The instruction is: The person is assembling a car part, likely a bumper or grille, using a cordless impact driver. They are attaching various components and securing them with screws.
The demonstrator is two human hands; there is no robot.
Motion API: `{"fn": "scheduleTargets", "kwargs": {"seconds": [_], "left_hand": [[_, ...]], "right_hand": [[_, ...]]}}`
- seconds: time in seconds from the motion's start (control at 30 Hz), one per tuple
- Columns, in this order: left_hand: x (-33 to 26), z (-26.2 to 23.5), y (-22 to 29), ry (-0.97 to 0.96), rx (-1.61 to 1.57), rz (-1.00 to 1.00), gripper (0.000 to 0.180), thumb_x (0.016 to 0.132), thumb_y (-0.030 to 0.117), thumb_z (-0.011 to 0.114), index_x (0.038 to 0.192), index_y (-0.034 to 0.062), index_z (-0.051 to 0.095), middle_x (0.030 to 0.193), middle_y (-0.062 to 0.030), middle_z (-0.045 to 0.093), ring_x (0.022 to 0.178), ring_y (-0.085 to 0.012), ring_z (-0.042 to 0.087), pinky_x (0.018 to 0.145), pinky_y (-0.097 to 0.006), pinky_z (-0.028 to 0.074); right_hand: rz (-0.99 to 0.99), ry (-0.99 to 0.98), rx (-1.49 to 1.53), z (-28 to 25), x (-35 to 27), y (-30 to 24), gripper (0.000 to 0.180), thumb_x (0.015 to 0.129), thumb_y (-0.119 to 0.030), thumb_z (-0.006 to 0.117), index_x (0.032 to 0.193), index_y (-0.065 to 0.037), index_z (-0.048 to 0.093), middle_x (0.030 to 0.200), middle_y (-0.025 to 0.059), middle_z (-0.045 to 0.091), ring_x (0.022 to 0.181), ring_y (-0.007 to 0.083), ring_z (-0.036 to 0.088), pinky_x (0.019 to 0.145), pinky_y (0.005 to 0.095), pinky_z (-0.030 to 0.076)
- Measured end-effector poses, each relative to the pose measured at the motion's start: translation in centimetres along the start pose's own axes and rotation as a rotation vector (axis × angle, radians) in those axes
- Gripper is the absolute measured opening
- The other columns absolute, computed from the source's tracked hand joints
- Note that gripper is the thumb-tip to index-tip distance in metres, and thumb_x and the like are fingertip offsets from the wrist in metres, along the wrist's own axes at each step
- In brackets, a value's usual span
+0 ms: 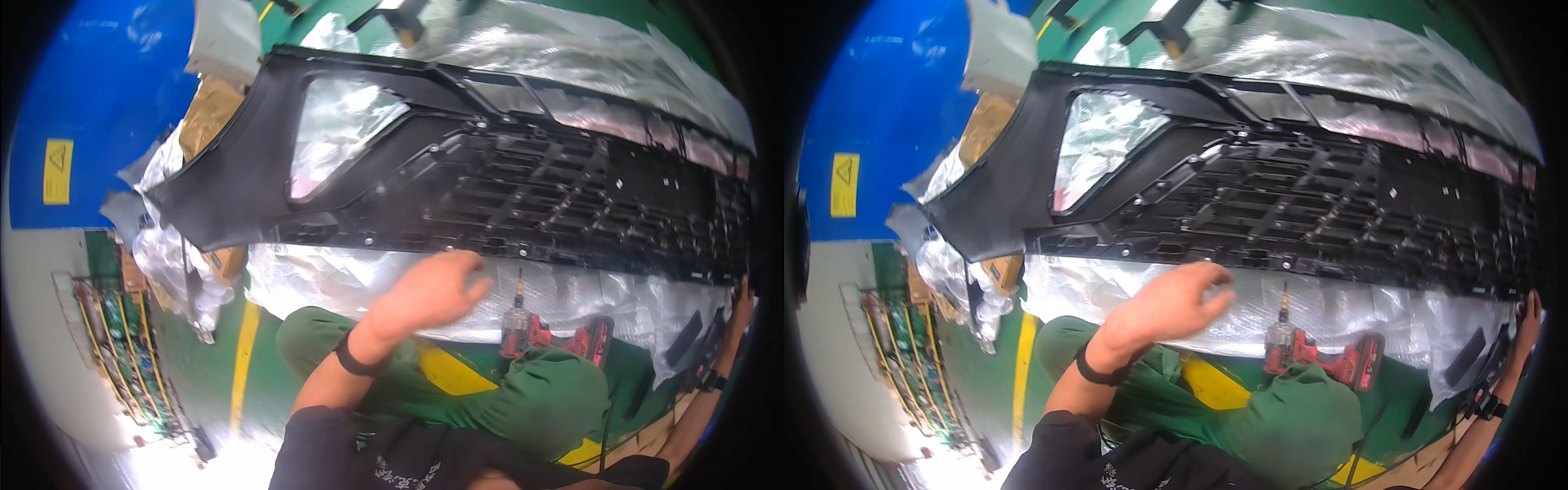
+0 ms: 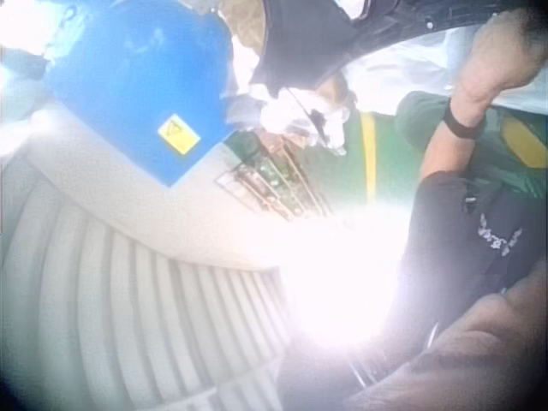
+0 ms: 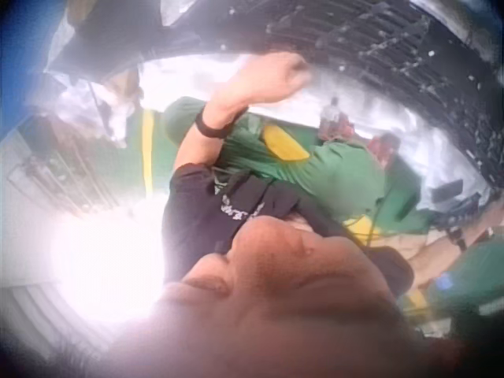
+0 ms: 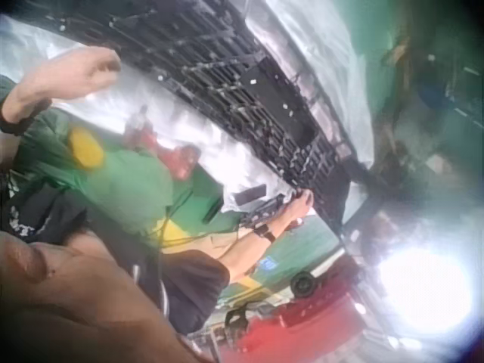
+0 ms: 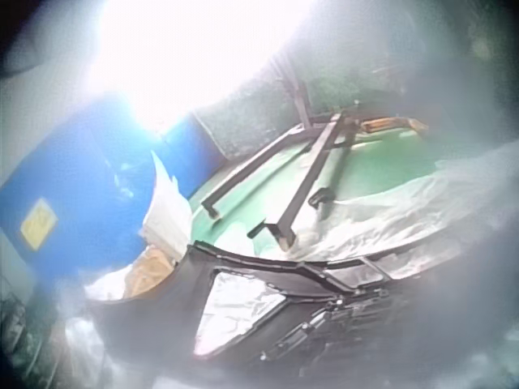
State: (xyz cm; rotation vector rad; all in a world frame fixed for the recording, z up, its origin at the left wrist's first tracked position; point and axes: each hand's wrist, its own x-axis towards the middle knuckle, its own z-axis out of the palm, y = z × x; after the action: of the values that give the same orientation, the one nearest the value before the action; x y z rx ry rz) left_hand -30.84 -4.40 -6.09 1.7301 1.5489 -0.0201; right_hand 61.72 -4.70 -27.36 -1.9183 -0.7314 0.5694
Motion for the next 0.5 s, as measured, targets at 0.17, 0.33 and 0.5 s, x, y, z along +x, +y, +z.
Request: {"fn": "scheduleTargets", "kwargs": {"seconds": [0.17,0.33,0.5], "left_hand": [[-5.3,-2.4,-3.0,0.129,-0.219,0.166,0.043,0.101,0.038,0.061,0.117,-0.0016,0.067,0.118,-0.0233,0.069,0.112,-0.0394,0.066,0.098,-0.047,0.052],[-8.4,-7.3,-7.8,0.339,-0.492,0.024,0.039,0.101,0.037,0.062,0.096,-0.0009,0.07,0.095,-0.0208,0.073,0.095,-0.042,0.069,0.085,-0.05,0.054],[-9.2,-6.3,-14.5,0.176,0.037,-0.175,0.045,0.102,0.039,0.058,0.073,0.0087,0.074,0.074,-0.0141,0.073,0.078,-0.0353,0.073,0.068,-0.046,0.056]], "right_hand": [[-0.393,-0.567,-0.137,33.4,-25.5,-34.4,0.036,0.103,-0.027,0.064,0.131,-0.005,0.064,0.096,-0.004,0.06,0.084,0.0049,0.055,0.075,0.0211,0.045],[-0.651,-1.15,-0.035,51.6,-49.4,-51.1,0.023,0.1,-0.02,0.068,0.113,-0.002,0.063,0.092,0.0034,0.064,0.079,0.0109,0.06,0.071,0.0268,0.05],[-0.644,-1.598,-0.09,60.4,-65.0,-56.0,0.026,0.097,-0.016,0.077,0.116,-0.003,0.066,0.093,-0.0017,0.064,0.082,0.004,0.058,0.071,0.021,0.049]]}}
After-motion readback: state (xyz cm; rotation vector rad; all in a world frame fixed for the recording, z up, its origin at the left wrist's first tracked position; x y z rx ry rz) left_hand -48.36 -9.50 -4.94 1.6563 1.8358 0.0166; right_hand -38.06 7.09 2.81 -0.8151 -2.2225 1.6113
